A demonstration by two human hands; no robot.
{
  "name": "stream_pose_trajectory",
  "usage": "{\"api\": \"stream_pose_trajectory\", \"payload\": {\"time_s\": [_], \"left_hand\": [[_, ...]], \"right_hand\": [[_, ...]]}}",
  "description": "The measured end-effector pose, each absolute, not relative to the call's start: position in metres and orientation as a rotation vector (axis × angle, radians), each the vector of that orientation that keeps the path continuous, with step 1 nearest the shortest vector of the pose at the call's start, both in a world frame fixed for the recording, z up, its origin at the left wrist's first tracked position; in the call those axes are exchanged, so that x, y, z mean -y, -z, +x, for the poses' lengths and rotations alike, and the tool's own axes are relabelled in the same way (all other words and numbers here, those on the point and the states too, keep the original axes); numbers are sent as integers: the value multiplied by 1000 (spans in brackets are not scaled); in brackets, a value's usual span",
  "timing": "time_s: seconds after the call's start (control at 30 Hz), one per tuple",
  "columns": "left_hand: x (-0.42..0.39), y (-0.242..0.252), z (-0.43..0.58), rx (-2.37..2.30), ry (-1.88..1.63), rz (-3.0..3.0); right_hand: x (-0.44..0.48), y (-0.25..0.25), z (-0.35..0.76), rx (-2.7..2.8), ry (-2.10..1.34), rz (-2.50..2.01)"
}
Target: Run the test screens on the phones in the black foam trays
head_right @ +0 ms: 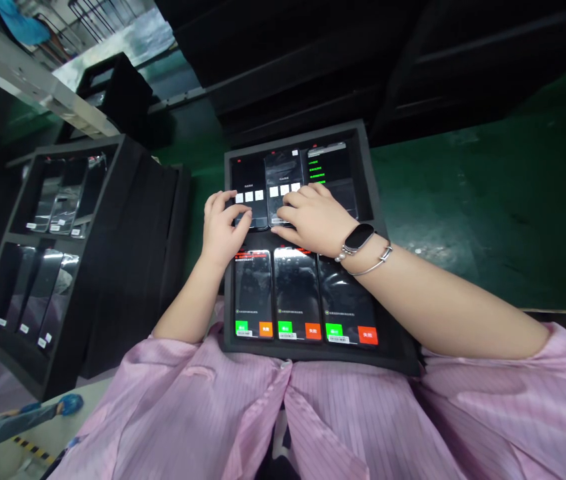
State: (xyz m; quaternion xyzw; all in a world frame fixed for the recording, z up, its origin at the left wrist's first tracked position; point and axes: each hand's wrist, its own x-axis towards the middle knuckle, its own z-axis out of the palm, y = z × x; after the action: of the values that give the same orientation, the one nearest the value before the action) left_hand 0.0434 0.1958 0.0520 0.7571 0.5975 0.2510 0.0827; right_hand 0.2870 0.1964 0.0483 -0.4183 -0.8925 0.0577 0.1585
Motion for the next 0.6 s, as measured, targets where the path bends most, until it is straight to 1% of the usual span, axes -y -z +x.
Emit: {"api": "stream_pose_trajectory", "payload": {"time_s": [0.6], "left_hand": [[-195,-51,44,-1787,-699,2274]], "right_hand": [[-197,-45,290,2548,-175,-1163]]}}
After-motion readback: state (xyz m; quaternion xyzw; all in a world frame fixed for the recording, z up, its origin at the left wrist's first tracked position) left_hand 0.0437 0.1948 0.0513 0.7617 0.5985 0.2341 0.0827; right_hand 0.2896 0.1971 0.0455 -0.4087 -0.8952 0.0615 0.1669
